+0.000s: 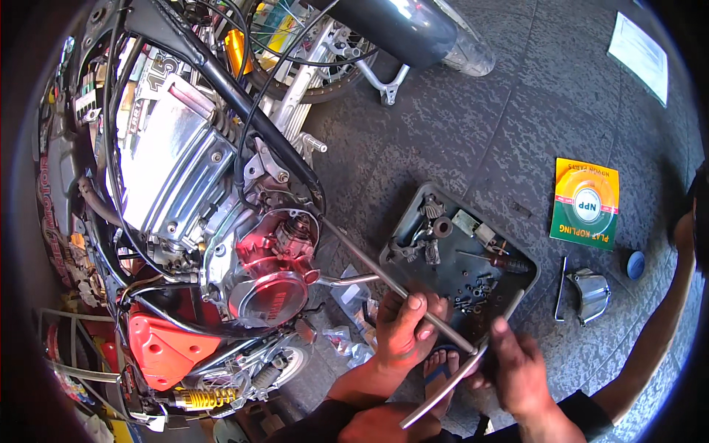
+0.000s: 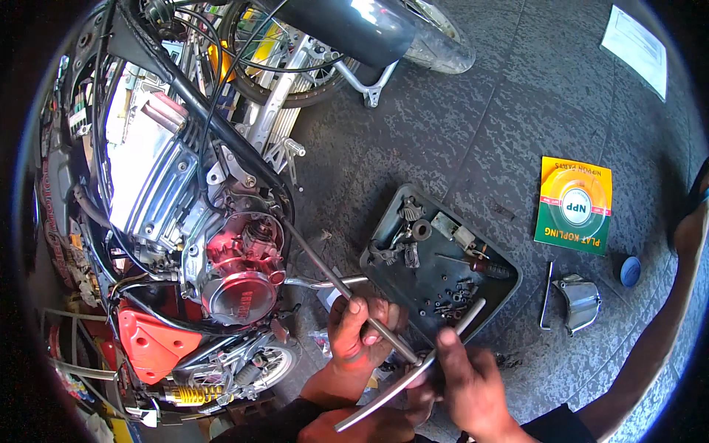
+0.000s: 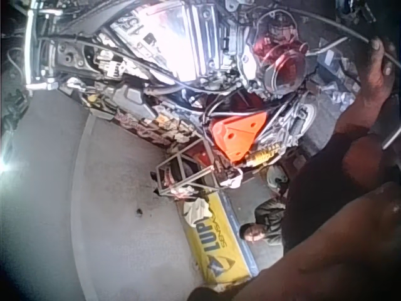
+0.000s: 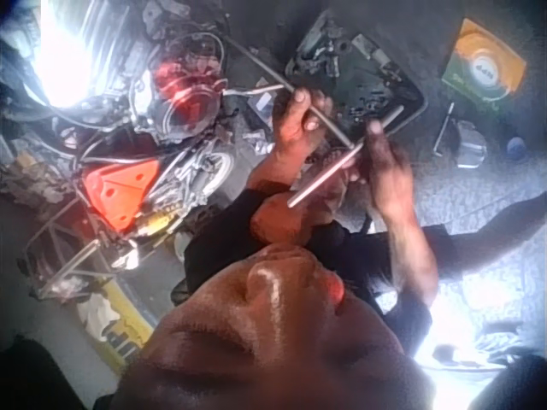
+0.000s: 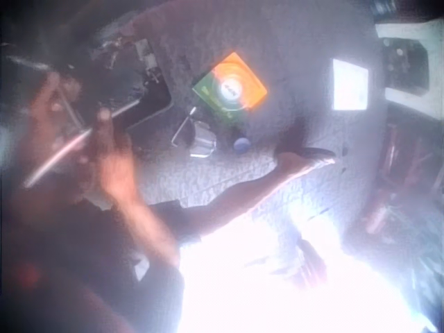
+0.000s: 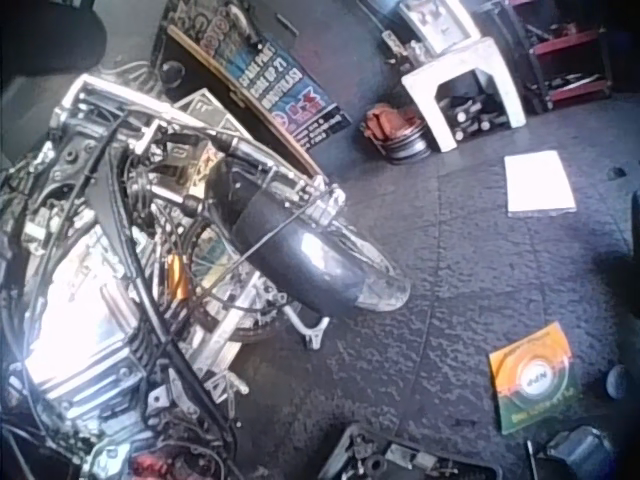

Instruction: The person works on the engine area of a motorcycle, handling various small screws and bolts from a parts tray and using a t-handle wrench to tighten them onto the engine case.

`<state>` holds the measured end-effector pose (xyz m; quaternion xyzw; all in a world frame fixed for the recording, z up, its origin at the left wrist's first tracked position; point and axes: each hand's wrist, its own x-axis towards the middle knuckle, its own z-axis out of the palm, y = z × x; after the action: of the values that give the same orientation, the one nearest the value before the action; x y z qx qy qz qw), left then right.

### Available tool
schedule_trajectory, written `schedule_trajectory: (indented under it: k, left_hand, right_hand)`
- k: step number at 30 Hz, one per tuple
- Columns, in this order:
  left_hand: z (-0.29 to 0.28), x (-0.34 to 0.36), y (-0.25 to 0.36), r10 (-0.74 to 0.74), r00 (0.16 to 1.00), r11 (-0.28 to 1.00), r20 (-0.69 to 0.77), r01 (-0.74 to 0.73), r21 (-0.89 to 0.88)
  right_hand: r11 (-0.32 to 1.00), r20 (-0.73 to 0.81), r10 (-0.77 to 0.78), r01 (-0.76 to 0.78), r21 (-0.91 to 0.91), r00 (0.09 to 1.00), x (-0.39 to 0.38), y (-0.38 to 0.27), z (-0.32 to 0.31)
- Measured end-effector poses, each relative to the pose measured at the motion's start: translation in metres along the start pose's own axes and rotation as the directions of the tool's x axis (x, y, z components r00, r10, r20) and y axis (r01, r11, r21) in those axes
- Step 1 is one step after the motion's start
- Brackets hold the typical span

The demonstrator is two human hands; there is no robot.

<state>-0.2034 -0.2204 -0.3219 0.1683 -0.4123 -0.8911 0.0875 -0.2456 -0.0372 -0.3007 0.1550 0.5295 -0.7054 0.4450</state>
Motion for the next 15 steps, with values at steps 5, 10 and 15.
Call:
schedule_trajectory:
  k: [5,10,15]
  left_hand:
    - [0.006,0.002,0.009,-0.040,0.999,0.999,-0.010,0.040,0.029]
    - [0.000,0.001,0.004,-0.029,0.998,0.999,-0.050,0.031,0.023]
    - [-0.009,-0.003,0.005,-0.031,0.999,0.999,-0.021,0.030,-0.029]
  right_hand:
    - [-0.222,0.452,-0.740,0.453,-0.863,0.498,-0.025,-0.012,-0.021]
    - [0.830,-0.053,-0.487,0.444,-0.337,0.872,-0.001,-0.002,0.011]
    - [0.997,0.053,-0.021,0.025,-0.077,0.998,-0.003,-0.027,0.005]
